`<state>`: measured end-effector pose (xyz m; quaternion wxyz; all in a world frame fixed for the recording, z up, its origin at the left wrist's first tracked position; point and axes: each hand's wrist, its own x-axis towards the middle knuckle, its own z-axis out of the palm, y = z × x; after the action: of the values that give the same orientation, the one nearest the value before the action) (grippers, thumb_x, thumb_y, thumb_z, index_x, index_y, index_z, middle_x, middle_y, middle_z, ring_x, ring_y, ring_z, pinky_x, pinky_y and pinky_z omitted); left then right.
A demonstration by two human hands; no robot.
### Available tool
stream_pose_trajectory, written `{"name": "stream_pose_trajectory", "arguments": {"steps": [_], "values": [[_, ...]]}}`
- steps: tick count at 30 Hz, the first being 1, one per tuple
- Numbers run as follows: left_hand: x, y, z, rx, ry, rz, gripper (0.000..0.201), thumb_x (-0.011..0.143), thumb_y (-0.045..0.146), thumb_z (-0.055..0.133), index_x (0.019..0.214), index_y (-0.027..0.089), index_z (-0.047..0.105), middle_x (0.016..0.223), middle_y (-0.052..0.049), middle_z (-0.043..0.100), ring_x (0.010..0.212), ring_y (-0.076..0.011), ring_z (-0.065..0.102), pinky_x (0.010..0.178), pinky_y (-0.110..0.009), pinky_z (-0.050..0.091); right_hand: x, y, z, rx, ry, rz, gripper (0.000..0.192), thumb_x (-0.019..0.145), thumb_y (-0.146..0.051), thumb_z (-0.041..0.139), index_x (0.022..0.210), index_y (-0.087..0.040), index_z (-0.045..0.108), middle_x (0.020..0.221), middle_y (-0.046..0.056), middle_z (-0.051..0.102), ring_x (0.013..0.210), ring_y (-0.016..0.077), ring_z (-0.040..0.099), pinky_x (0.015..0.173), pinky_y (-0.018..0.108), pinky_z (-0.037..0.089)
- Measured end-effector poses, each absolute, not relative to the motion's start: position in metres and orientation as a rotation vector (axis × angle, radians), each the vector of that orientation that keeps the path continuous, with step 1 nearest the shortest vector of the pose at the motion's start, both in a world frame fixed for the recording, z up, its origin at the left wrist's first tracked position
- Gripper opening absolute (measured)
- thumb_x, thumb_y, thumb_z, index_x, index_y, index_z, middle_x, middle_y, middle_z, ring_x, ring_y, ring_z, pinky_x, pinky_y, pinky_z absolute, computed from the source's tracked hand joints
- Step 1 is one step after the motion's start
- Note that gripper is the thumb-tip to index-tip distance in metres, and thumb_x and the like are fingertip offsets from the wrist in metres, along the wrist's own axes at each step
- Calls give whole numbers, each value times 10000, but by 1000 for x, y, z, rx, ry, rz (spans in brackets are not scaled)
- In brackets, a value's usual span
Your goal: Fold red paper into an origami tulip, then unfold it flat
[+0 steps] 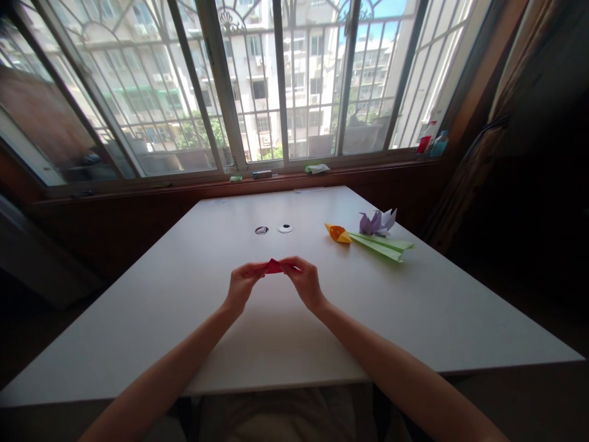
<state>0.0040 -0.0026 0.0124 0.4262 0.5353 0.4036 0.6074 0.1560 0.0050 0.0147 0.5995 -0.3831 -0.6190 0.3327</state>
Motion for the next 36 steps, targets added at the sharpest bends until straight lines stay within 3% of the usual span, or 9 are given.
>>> {"name": "stream_pose_trajectory", "arguments": {"steps": [4,10,14,21,25,30,36], "values": [[3,-1,12,1316,986,1494,177,610,243,669,767,163,674,784,-56,678,732,-164,601,688,-298,463,157,5,14,-886,-1479,751,207,713,-314,588,876,-207,658,815,42,656,752,177,596,695,315,485],[6,-4,15,1299,946,1460,264,629,270,660,871,165,639,832,-59,674,796,-179,611,759,-325,462,156,5,15,-832,-1560,666,130,735,-265,569,804,-218,667,789,29,646,741,163,592,664,279,477],[7,-6,16,1391,931,1392,245,667,319,622,843,150,652,855,-68,668,828,-191,606,795,-340,455,155,5,16,-871,-1603,587,117,738,-242,561,782,-209,664,772,29,644,726,160,593,667,273,469],[2,-2,13,1511,1105,1405,251,650,374,618,783,168,674,784,-63,664,747,-178,598,652,-281,466,155,3,16,-890,-1681,588,133,741,-244,542,789,-199,658,782,35,643,728,160,597,671,276,474],[0,-1,14,1476,1150,1312,260,626,384,635,744,155,669,699,-60,653,642,-149,579,564,-249,438,156,4,12,-933,-1582,687,172,699,-286,589,838,-190,625,773,32,643,726,167,604,694,299,486],[1,-4,15,1258,1116,1312,280,607,382,648,732,131,650,649,-49,632,558,-110,539,541,-245,418,156,7,11,-931,-1382,923,488,625,-336,659,1066,-199,501,851,35,627,750,169,605,652,306,500],[2,-4,12,1157,1068,1377,260,616,361,643,719,123,625,614,-23,595,540,-86,505,556,-241,405,152,5,10,-884,-1514,1215,292,661,-353,618,876,-156,628,815,61,659,733,169,595,617,282,459]]}}
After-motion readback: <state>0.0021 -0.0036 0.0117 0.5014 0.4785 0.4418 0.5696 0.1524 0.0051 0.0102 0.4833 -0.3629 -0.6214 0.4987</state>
